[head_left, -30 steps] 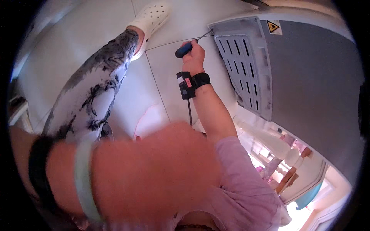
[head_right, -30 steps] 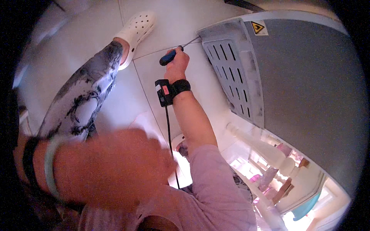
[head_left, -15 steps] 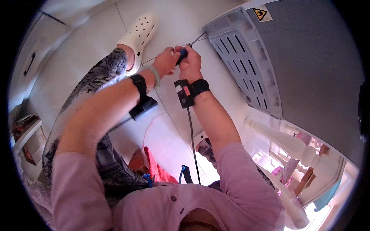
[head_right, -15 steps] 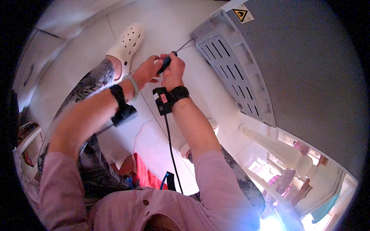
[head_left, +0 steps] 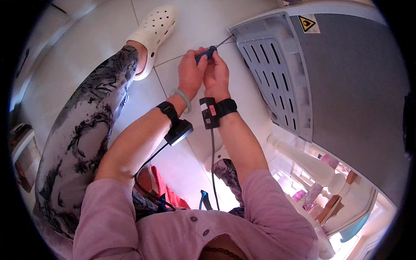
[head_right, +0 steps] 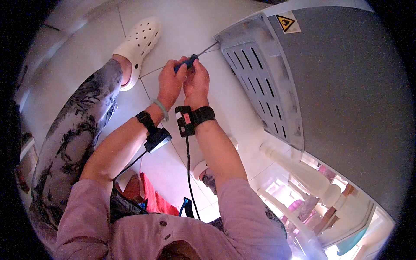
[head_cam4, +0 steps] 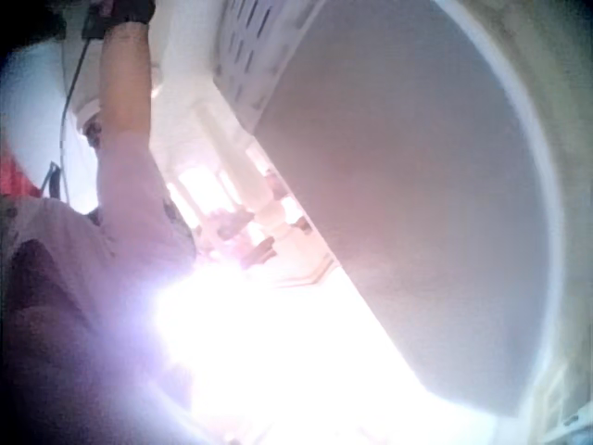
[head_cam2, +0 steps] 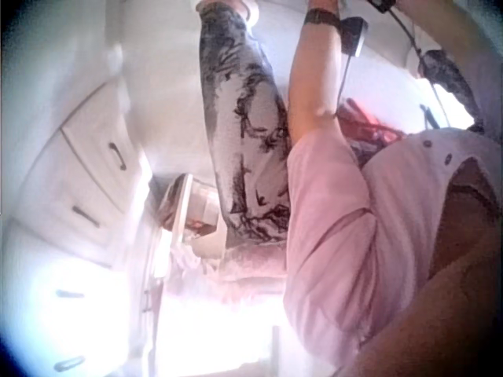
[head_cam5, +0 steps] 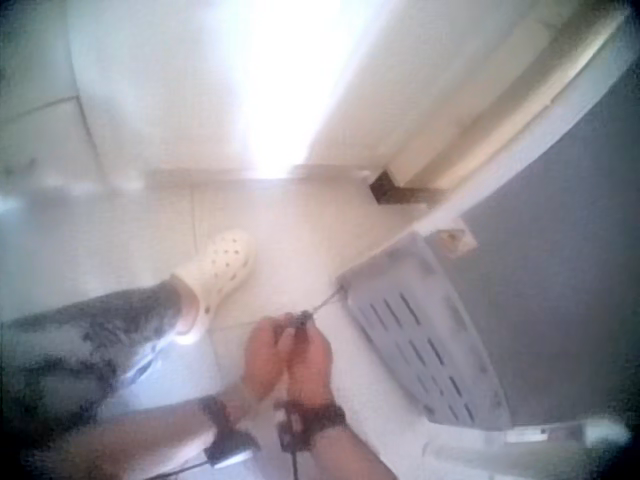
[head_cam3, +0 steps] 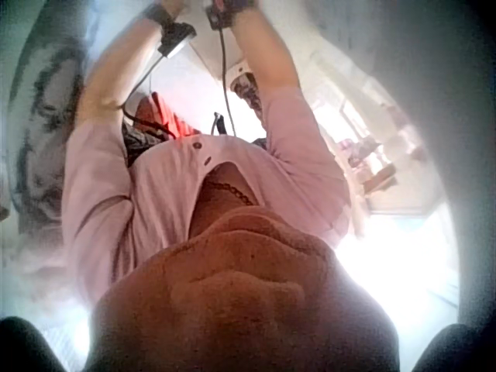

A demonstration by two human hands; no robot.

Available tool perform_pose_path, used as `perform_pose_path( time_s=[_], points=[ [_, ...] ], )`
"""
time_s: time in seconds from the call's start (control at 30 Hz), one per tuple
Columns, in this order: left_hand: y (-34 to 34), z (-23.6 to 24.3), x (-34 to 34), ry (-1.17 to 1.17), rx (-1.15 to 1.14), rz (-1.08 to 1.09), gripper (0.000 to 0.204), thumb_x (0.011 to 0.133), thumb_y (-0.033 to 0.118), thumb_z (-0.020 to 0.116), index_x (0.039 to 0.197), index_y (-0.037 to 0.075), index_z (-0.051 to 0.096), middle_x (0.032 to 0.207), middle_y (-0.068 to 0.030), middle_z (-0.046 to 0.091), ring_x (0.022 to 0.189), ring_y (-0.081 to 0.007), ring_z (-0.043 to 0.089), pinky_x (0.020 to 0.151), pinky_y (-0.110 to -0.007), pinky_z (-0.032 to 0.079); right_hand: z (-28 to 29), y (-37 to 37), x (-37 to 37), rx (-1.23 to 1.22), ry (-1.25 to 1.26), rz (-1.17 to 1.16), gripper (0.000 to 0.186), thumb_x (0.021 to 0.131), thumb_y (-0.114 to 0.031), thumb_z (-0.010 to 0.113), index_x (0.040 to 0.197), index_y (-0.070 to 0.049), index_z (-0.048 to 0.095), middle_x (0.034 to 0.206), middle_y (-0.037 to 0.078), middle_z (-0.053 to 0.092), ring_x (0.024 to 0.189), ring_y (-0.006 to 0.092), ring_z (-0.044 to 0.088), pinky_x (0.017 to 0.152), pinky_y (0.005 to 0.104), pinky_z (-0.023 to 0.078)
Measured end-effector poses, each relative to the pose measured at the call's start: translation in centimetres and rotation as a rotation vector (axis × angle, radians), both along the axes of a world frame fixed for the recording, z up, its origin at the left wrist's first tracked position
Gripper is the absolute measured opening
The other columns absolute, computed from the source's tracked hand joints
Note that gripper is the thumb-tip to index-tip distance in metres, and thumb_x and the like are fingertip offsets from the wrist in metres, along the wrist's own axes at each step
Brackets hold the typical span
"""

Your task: The person removes screws from the back panel of a refrigerator using a screwdriver, detaches the panel, and works on the internal components by hand.

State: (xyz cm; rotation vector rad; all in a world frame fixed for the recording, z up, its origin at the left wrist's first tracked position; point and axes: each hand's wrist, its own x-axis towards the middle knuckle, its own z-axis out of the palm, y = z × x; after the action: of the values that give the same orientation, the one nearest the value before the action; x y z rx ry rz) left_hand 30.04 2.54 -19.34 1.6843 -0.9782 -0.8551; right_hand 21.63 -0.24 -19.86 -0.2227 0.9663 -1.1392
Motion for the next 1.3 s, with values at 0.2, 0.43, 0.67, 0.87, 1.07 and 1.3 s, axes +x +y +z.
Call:
perform_pose_path(
  time_s=[0.2,0.43,0.67,0.87,1.07,1.3],
  points=[
    [0.1,-0.5,1.2,0.158,0.104,-0.127,0.027,0.091,0.025,0.058,0.098,-0.002,0.058,0.083,-0.0177,0.065,0.074,-0.0285,0.063,0.063,-0.037,0.05,-0.7,0.1,0.5,0.013,-0.089,0.001,0.022,0.095,-0.02,0.055,0.1,0.001,0.058,0.103,0.015,0.063,0.092,0.0241,0.061,0.084,0.0386,0.051],
    [-0.2,-2.2,3.0,1.568,0.367,-0.092,0.029,0.092,0.03,0.058,0.101,0.003,0.054,0.078,-0.0083,0.055,0.063,-0.0143,0.052,0.053,-0.027,0.045,0.9,0.5,0.7,0.071,0.388,0.041,0.022,0.087,-0.021,0.065,0.079,-0.003,0.056,0.072,0.005,0.057,0.058,0.0132,0.052,0.046,0.0256,0.043],
    [1.4,-0.8,0.4,0.104,-0.073,0.043,0.029,0.088,0.02,0.064,0.108,0.003,0.054,0.089,-0.0083,0.058,0.07,-0.014,0.056,0.06,-0.028,0.048,1.7,0.1,2.5,0.029,0.423,-0.084,0.019,0.089,-0.018,0.064,0.079,-0.006,0.055,0.079,0.003,0.055,0.07,0.0155,0.055,0.061,0.03,0.046],
    [1.0,-1.8,1.1,0.401,-0.04,0.038,0.027,0.087,0.009,0.061,0.112,0.002,0.054,0.09,-0.0058,0.058,0.07,-0.0101,0.055,0.06,-0.025,0.048,0.3,-0.1,1.1,0.016,0.181,-0.005,0.021,0.094,-0.022,0.058,0.098,-0.001,0.058,0.098,0.01,0.062,0.092,0.0205,0.059,0.082,0.0354,0.048],
    [0.6,-1.2,1.3,0.494,-0.014,0.055,0.023,0.089,0.01,0.06,0.111,0.003,0.054,0.088,-0.0033,0.058,0.068,-0.0079,0.053,0.056,-0.023,0.046,-0.5,-0.2,0.7,-0.024,-0.042,0.09,0.032,0.097,-0.024,0.051,0.115,0.002,0.054,0.116,0.015,0.06,0.111,0.026,0.056,0.097,0.0402,0.044],
    [-0.1,0.6,1.6,0.561,0.195,0.094,0.028,0.097,0.029,0.051,0.098,0.002,0.056,0.071,-0.0023,0.056,0.056,-0.0064,0.047,0.047,-0.022,0.038,1.3,-0.1,2.2,0.025,0.257,-0.011,0.02,0.093,-0.024,0.061,0.089,-0.005,0.055,0.082,0.006,0.06,0.069,0.0156,0.056,0.059,0.0274,0.046]
  ],
)
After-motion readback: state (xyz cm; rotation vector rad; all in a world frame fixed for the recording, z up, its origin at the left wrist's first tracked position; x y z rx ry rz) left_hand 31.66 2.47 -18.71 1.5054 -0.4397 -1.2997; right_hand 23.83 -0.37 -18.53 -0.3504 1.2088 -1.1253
